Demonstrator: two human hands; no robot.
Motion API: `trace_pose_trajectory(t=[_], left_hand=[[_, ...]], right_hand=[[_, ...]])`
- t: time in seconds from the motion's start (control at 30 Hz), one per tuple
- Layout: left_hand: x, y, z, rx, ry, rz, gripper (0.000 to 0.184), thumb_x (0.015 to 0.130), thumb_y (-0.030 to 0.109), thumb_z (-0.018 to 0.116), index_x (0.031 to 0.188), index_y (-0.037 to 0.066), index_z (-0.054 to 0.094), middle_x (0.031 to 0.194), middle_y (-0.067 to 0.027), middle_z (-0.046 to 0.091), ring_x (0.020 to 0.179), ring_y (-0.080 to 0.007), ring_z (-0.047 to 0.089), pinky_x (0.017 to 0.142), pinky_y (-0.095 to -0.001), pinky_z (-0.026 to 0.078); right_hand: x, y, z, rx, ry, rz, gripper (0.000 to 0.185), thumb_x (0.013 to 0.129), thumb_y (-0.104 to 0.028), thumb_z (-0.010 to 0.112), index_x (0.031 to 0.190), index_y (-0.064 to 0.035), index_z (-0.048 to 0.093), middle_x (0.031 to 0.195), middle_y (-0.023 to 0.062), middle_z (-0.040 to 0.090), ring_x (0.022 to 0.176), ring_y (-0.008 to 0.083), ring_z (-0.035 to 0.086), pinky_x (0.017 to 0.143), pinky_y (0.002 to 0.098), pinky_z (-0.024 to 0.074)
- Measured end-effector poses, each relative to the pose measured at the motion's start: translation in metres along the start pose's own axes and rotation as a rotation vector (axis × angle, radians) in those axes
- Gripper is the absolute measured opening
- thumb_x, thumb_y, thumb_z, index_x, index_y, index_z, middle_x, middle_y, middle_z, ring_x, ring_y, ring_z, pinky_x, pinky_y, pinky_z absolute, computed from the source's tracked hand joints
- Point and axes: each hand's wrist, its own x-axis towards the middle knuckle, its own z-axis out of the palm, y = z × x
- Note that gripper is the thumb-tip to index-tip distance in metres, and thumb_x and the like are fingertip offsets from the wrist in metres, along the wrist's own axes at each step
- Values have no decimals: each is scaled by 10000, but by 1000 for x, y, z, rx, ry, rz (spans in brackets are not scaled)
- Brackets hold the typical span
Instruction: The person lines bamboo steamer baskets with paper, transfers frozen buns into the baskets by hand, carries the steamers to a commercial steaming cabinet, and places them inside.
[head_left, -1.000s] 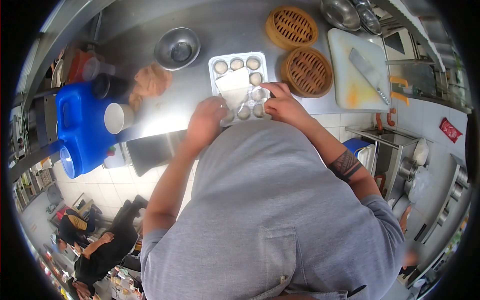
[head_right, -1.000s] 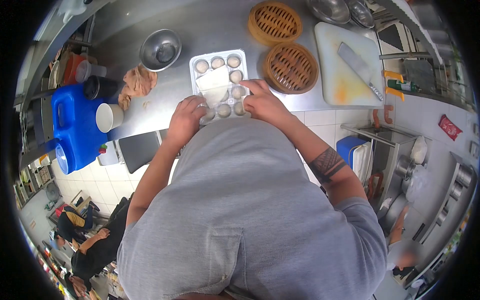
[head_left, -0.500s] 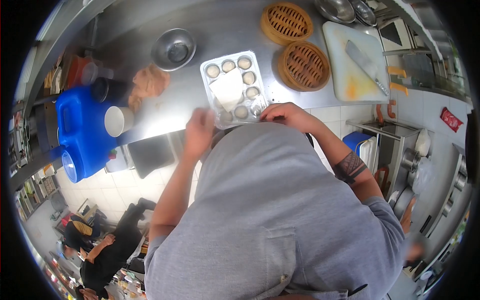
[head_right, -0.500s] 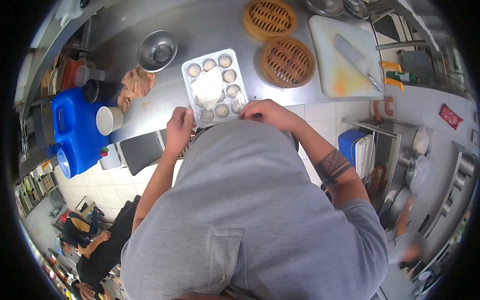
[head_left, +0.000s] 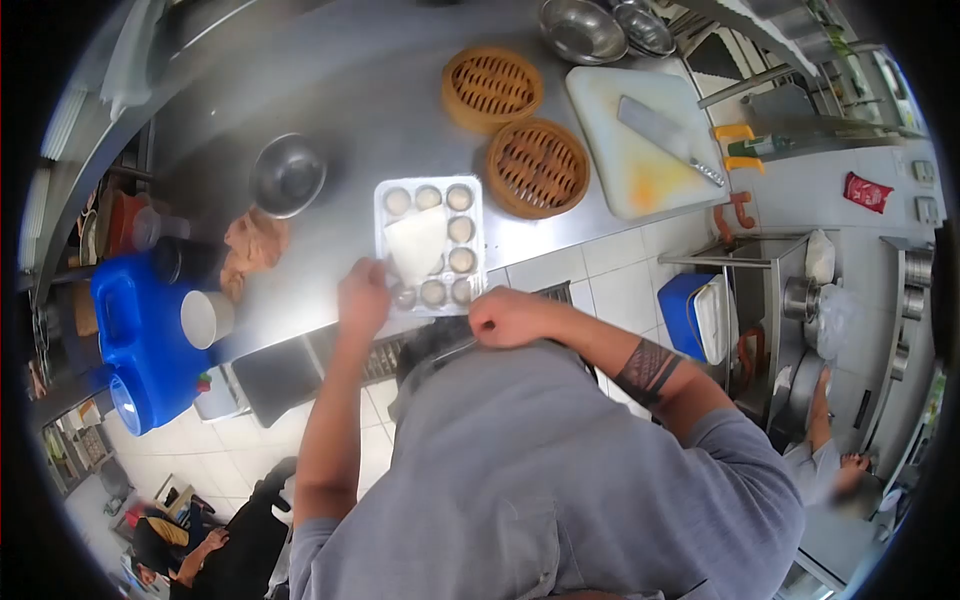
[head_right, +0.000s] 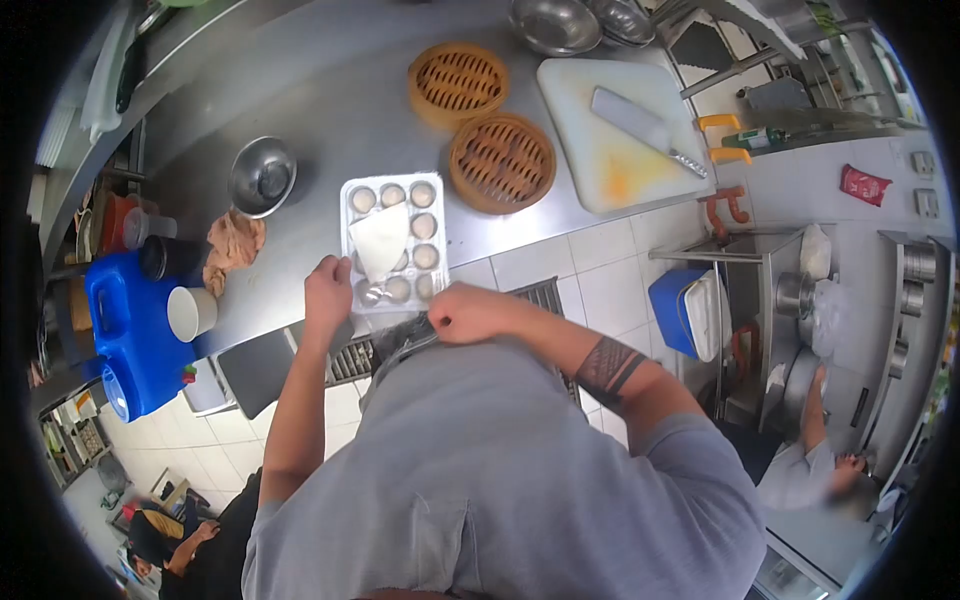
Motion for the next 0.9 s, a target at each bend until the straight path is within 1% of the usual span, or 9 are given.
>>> trace_pose_trajectory(t=[0.17, 0.23, 0.43, 0.57, 0.63, 0.67, 0.73, 0.83, 0.9], left_hand=[[-8, 22, 1, 182, 19, 24, 151, 828, 137, 635, 942, 40, 656, 963, -190, 615, 825, -397, 662, 741, -492, 549], [-11, 21, 8, 149, 163, 122, 237, 1013, 185, 523, 914, -29, 547, 780, -309, 645, 767, -521, 632, 684, -559, 488], [-23, 34, 20, 272, 187, 114, 248, 1021, 198, 489, 971, -41, 531, 861, -334, 660, 831, -532, 640, 721, -571, 506], [-19, 17, 40, 250, 294, 114, 240, 1019, 199, 483, 983, -34, 531, 891, -350, 655, 854, -533, 638, 736, -583, 498], [-14, -1, 48, 321, 249, 84, 244, 892, 175, 580, 1017, -27, 636, 1023, -225, 631, 878, -384, 655, 793, -472, 542], [-14, -1, 43, 341, 209, 73, 253, 897, 176, 577, 1043, -22, 638, 1033, -225, 633, 875, -394, 652, 799, -489, 537], [-18, 8, 35, 369, 185, 42, 264, 902, 177, 575, 1068, -18, 640, 1044, -225, 634, 871, -404, 649, 805, -507, 532], [-30, 25, 23, 110, 328, -154, 275, 919, 198, 578, 1103, 2, 639, 1141, -206, 640, 990, -402, 637, 907, -515, 502], [-40, 40, 10, 297, 354, 259, 308, 931, 242, 593, 1133, 13, 632, 1274, -186, 623, 1157, -364, 594, 1008, -490, 452]], right_hand=[[-22, -18, 22, -123, 23, -31, 102, 755, -110, 636, 708, -19, 629, 782, 162, 604, 812, 365, 632, 729, 472, 504], [-34, -17, 35, -186, -28, 58, 132, 759, -131, 626, 712, -7, 630, 818, 180, 613, 840, 382, 632, 744, 495, 501], [-61, -26, 77, -71, -76, -40, 158, 790, -152, 601, 763, -9, 664, 906, 177, 650, 878, 390, 641, 772, 491, 525], [-44, 22, 121, -258, 121, 16, 246, 758, -141, 589, 851, 57, 702, 949, 266, 684, 902, 439, 675, 826, 506, 557], [-29, 77, 144, -245, 308, 42, 226, 758, -48, 584, 944, 34, 684, 1116, 275, 640, 1030, 420, 640, 913, 483, 531], [-14, 108, 150, -236, 196, 127, 243, 760, -1, 580, 987, 30, 660, 1273, 294, 581, 1092, 424, 619, 957, 477, 517], [-21, 107, 142, -290, 354, 110, 351, 792, -33, 602, 1136, -9, 667, 1473, 276, 464, 1110, 466, 613, 985, 464, 513], [-45, 87, 118, -196, 304, 158, 326, 871, -147, 583, 1154, -15, 678, 1288, 216, 629, 1079, 407, 636, 955, 478, 517], [-63, 78, 107, -186, 194, 189, 320, 884, -180, 580, 1139, -21, 688, 1203, 209, 662, 1062, 398, 643, 941, 481, 518]])
